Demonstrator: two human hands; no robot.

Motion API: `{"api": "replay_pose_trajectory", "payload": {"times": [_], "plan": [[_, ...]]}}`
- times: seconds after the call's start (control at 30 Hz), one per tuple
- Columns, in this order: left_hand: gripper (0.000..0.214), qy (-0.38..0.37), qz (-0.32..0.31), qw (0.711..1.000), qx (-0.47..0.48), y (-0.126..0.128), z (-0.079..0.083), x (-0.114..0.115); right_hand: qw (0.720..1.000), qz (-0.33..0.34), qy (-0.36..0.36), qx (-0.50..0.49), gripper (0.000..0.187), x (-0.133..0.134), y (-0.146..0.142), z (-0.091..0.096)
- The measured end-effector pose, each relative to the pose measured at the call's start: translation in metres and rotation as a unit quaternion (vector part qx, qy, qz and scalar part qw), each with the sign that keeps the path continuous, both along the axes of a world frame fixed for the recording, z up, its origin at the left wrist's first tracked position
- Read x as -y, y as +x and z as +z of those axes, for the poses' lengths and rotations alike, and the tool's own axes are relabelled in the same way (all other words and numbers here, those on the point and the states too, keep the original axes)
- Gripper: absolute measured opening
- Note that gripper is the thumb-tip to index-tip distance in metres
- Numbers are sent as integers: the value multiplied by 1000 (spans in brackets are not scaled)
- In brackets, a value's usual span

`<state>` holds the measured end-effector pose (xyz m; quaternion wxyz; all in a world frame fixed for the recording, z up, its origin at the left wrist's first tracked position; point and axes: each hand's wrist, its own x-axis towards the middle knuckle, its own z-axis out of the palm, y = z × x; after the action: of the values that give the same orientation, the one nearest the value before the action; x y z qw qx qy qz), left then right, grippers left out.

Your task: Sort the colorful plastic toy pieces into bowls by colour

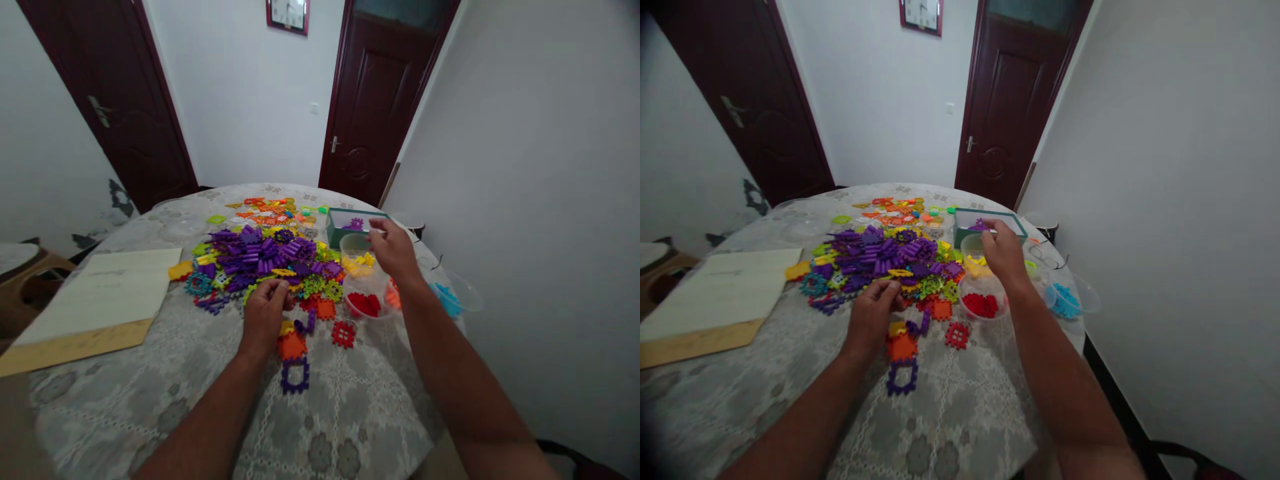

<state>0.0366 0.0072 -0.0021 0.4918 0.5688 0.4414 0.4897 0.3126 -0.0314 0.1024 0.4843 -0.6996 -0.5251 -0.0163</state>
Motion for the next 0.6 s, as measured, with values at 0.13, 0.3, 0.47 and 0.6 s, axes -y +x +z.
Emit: {"api": "replay_pose_trajectory", "payload": {"times": [0.13,0.3,0.47,0.6], "plan": [[29,18,-1,1000,11,-1,0,1,973,178,-58,133,34,80,-78,-42],[30,41,-13,999,-1,-3,11,4,950,119,-151,245,47,147,-131,-112],[58,160,-159,958,-178,-30,13,24,941,35,-239,238,53,146,-124,-134],[116,274,-234,868,-343,-61,-18,55,952,66,-214,208,60,134,-126,-136]]}}
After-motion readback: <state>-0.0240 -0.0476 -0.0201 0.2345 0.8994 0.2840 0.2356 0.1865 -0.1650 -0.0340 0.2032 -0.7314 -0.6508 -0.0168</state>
